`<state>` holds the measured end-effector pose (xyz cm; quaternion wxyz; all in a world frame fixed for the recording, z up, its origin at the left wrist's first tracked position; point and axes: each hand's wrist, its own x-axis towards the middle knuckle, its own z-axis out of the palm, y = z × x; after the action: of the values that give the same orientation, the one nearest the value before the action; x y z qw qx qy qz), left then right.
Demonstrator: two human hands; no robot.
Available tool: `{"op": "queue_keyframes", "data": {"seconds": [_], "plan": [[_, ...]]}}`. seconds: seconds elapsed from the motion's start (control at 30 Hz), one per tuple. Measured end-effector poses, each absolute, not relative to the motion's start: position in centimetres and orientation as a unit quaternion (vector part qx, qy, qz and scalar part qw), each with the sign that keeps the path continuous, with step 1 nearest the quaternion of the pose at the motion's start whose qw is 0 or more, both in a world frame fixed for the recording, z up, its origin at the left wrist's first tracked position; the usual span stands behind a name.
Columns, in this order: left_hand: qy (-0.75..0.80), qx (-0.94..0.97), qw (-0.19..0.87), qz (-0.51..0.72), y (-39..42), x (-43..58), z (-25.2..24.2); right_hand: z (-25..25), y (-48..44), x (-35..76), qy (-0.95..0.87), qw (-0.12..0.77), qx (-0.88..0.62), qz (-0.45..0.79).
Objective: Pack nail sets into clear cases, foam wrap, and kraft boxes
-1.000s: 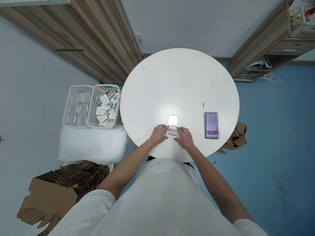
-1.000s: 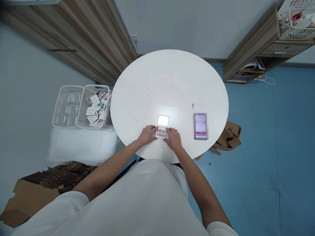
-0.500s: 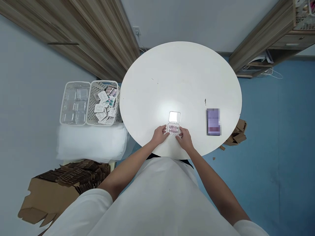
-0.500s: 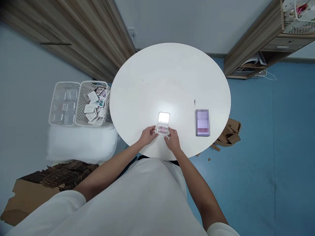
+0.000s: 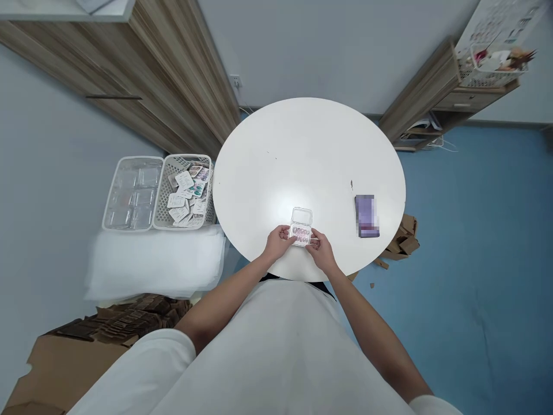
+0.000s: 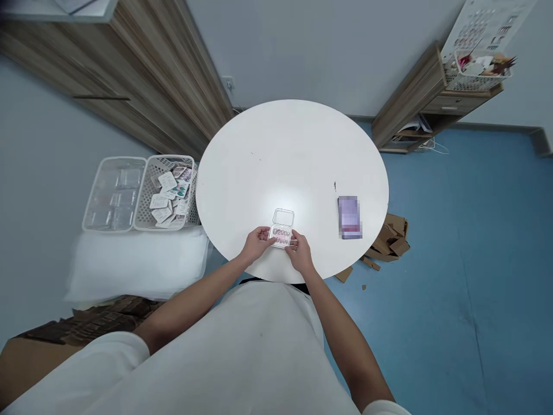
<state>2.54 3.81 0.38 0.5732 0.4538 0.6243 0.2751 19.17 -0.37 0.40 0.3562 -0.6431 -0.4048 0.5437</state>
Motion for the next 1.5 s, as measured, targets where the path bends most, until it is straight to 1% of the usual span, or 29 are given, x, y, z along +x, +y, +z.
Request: {"op": "queue_keyframes", "data": {"seconds": [0.2,0.37,0.57,0.7,0.9,1.03,1.13,1.33,1.5], "plan": [[0.607,0.463,0.567,0.310,3.2,1.6,2.2,2.7,-1.4,17.9,-0.423,0.392,-0.639,0.509],[0.573,0.472,0.584,0.329,2.4,0.3,4.0,4.3,-2.5,17.0,-0.420,0.424,-0.621,0.508],[0.498,0.405,0.700,0.313,1.9,-2.3,6.0,5.9,-3.6,15.6,-0.390,0.453,-0.588,0.545],[0.470,0.361,0.748,0.300,2.0,-3.9,6.5,6.8,-4.3,14.5,-0.372,0.470,-0.570,0.562],[0.418,0.332,0.796,0.284,2.0,-5.8,6.6,7.1,-3.8,13.8,-0.349,0.459,-0.540,0.613],[0.403,0.331,0.813,0.257,1.9,-6.5,6.5,7.1,-2.3,13.9,-0.310,0.440,-0.550,0.639],[0.398,0.326,0.823,0.241,1.9,-6.6,6.5,7.4,-1.5,13.8,-0.294,0.442,-0.549,0.646],[0.374,0.301,0.849,0.219,1.9,-6.9,6.8,8.4,-1.1,13.5,-0.305,0.431,-0.567,0.633],[0.382,0.312,0.845,0.207,1.8,-7.1,6.4,8.7,-1.0,13.4,-0.329,0.436,-0.570,0.614]]}}
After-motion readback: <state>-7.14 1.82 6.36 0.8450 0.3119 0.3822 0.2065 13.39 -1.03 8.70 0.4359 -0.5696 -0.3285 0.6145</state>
